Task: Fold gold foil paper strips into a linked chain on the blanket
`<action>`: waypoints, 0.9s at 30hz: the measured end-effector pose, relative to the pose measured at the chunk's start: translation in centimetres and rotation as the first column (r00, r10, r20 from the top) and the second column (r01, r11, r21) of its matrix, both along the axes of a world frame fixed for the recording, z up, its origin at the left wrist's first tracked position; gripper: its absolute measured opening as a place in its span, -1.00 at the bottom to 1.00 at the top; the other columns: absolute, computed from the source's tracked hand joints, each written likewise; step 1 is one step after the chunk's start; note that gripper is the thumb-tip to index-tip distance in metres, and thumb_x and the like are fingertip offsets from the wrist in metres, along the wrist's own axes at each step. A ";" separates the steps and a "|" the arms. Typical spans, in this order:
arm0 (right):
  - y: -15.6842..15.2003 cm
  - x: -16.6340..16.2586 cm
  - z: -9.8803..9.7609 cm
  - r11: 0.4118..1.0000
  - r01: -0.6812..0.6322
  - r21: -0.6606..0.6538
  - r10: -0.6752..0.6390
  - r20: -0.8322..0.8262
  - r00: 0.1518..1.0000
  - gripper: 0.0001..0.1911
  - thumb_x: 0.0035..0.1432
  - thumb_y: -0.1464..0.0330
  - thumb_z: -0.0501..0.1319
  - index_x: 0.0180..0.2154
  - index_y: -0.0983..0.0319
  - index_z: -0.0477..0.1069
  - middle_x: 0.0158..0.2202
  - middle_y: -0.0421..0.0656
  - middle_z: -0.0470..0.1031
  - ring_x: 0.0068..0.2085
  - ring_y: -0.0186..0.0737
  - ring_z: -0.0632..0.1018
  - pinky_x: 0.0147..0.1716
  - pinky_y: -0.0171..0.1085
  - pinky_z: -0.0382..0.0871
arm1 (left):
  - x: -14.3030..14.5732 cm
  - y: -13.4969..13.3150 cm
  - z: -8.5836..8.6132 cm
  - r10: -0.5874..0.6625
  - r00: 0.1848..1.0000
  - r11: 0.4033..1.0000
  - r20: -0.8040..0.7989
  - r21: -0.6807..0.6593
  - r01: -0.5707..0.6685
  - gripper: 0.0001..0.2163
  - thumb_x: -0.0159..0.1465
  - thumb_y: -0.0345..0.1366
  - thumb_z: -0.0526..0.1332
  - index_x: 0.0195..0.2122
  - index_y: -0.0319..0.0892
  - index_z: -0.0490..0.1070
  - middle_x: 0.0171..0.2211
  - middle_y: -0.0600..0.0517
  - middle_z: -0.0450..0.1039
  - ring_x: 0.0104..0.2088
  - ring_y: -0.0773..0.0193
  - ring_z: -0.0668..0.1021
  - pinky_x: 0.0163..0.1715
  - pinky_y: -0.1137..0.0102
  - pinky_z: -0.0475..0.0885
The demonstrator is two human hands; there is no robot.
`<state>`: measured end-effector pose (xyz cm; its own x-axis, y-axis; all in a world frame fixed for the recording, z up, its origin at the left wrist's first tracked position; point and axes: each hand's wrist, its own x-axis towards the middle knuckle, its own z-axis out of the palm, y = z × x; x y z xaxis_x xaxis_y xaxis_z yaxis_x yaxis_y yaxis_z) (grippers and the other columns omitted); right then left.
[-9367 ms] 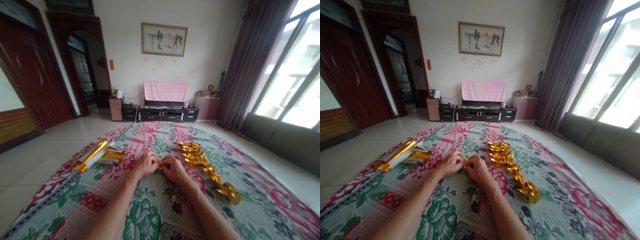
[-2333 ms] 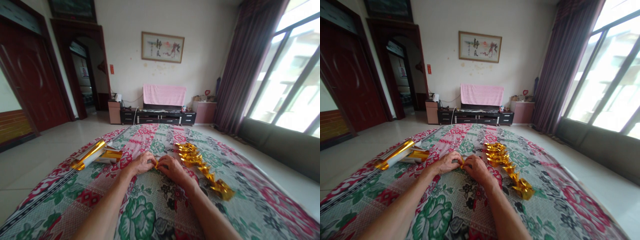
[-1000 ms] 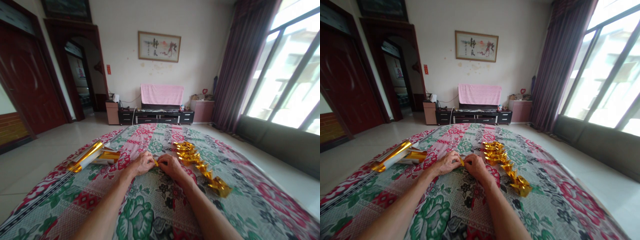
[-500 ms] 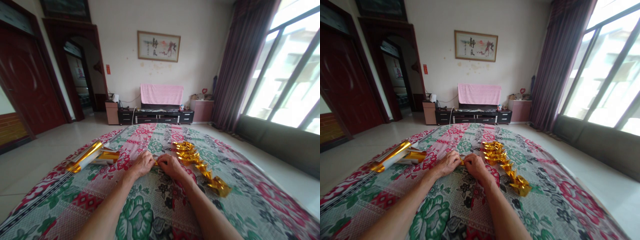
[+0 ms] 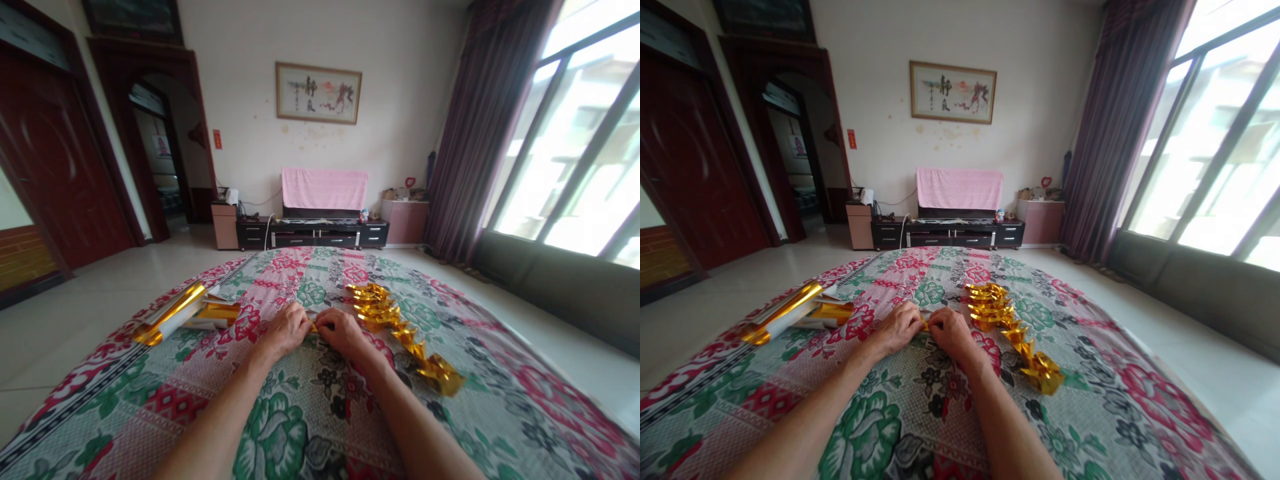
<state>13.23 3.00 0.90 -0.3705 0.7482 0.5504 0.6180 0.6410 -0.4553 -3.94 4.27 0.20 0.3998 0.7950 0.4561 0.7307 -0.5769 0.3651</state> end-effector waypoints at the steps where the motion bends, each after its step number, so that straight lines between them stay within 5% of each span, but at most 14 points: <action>1: 0.0 0.0 0.0 1.000 0.001 0.001 -0.001 0.004 1.000 -0.79 -0.05 0.52 0.11 -0.50 0.23 0.51 -0.38 -0.16 0.55 -0.31 -0.30 0.51 -0.27 -0.38 0.34 | 0.0 -0.1 0.1 0.005 1.000 1.000 -0.003 0.001 -0.005 -0.85 0.19 -0.36 0.06 -0.49 -0.19 0.34 -0.38 0.00 0.34 -0.28 0.27 0.38 -0.23 0.37 0.30; 27: 0.1 0.2 0.1 0.999 -0.030 -0.039 0.029 -0.006 1.000 -0.78 -0.06 0.53 0.12 -0.48 0.21 0.53 -0.35 -0.18 0.55 -0.28 -0.29 0.51 -0.25 -0.37 0.34 | 0.2 -0.1 0.0 0.055 0.997 0.997 -0.049 0.048 -0.053 -0.85 0.19 -0.37 0.05 -0.50 -0.18 0.33 -0.41 0.01 0.32 -0.32 0.28 0.39 -0.27 0.39 0.29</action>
